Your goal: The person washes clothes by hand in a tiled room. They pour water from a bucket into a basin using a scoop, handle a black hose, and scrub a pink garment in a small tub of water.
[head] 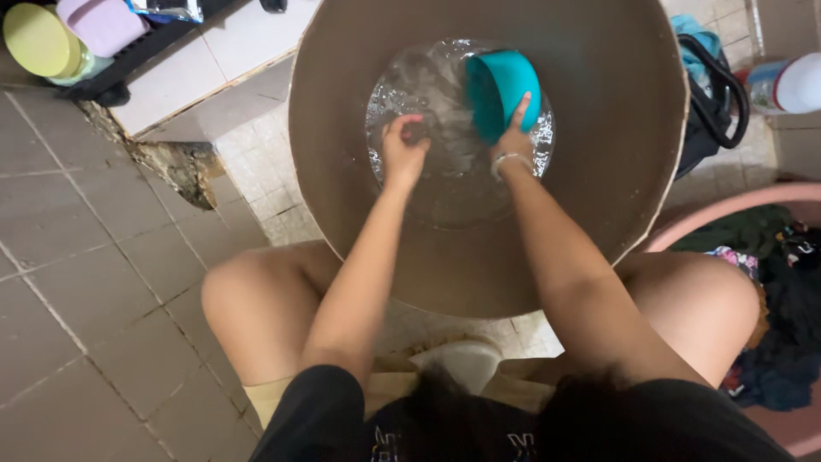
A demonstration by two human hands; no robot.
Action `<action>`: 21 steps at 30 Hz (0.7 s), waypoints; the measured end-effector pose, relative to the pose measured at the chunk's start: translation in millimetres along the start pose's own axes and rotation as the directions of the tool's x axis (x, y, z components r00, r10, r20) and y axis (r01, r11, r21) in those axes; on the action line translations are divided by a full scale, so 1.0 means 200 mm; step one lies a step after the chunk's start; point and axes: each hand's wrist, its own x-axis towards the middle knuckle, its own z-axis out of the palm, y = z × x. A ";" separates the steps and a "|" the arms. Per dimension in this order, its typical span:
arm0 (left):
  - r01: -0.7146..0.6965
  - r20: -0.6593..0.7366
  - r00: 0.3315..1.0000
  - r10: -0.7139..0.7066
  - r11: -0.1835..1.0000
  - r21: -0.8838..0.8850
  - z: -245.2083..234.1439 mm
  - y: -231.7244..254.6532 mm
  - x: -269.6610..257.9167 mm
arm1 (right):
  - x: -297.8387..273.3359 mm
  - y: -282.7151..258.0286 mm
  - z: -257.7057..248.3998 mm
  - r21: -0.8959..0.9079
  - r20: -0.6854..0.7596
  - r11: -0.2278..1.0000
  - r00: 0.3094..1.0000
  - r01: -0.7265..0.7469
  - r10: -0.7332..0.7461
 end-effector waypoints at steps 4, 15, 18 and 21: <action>0.055 -0.017 0.998 -0.057 0.994 -0.096 -0.03 0.04 0.01 | 0.01 -0.07 0.12 0.037 -0.027 0.999 0.999 -0.027 0.028; -0.054 -0.038 0.998 0.048 0.980 -0.191 -0.21 0.29 -0.11 | -0.18 -0.18 0.33 0.918 0.274 0.304 0.961 -0.254 -0.026; -0.072 -0.094 0.994 0.054 0.978 -0.197 -0.37 0.35 -0.15 | -0.42 -0.21 0.26 0.591 0.170 0.800 0.953 0.106 -0.252; -0.123 -0.104 0.989 0.101 0.965 -0.230 -0.52 0.39 -0.22 | -0.57 -0.21 0.10 0.579 0.360 0.815 0.904 -0.023 -0.230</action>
